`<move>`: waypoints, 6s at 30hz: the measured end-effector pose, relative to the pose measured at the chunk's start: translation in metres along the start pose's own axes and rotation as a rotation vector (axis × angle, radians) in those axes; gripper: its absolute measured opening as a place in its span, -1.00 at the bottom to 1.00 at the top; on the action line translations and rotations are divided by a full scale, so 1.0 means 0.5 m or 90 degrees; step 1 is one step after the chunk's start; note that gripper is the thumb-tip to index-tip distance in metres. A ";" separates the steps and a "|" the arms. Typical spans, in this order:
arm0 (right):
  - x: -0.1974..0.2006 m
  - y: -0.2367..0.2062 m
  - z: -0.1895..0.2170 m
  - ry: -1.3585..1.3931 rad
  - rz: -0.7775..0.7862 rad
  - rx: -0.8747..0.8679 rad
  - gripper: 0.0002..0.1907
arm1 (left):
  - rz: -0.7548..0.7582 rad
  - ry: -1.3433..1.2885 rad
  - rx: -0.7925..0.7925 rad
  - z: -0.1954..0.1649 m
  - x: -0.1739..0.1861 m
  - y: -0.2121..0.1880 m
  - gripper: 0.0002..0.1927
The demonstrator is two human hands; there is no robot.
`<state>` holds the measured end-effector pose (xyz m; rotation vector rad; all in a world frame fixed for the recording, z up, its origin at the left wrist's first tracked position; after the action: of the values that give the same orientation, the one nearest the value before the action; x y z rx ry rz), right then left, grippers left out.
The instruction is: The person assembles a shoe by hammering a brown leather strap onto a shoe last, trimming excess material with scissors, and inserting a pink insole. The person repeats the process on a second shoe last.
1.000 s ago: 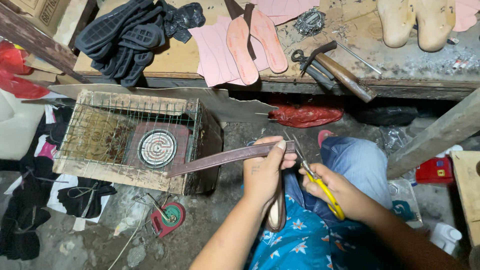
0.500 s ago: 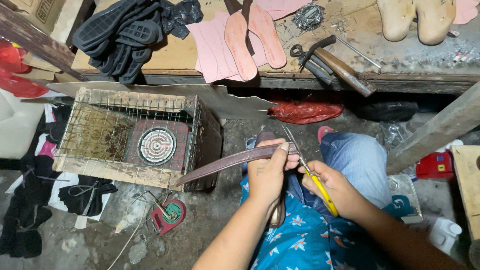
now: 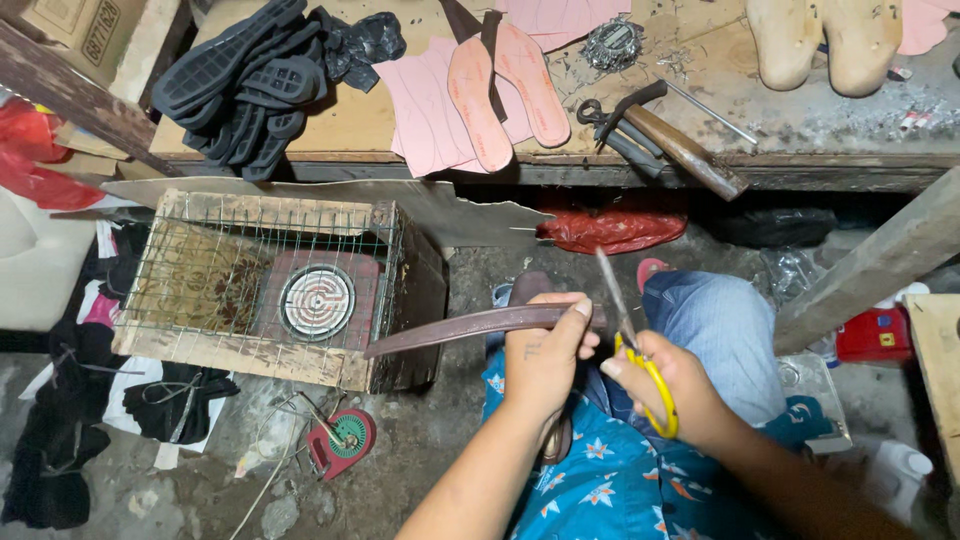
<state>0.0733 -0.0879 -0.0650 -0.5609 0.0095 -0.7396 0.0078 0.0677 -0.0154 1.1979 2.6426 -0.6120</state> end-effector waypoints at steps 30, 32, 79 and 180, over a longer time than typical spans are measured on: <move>0.034 0.002 0.063 0.007 0.244 0.175 -0.50 | 0.327 -0.105 0.121 -0.046 -0.053 -0.019 -0.64; 0.037 0.003 0.064 -0.023 0.242 0.186 -0.51 | 0.331 -0.095 0.116 -0.043 -0.052 -0.019 -0.63; 0.351 0.231 0.325 -0.506 -0.328 0.391 -0.56 | -0.062 -0.227 0.083 0.023 0.148 0.033 -0.75; 0.108 0.118 0.153 -0.354 0.025 0.409 -0.77 | 0.097 0.822 -0.522 -0.057 -0.114 -0.039 -0.07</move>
<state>0.1666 -0.0503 -0.0182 -0.1323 -0.7085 -0.4872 0.0310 0.0298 0.0345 1.7107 2.8810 1.6482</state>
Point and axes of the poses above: each hand's wrist, its own y-axis towards the middle knuckle, its own x-axis out of the back of the hand, z = x × y, the point moved 10 cm from there along y, towards the middle knuckle
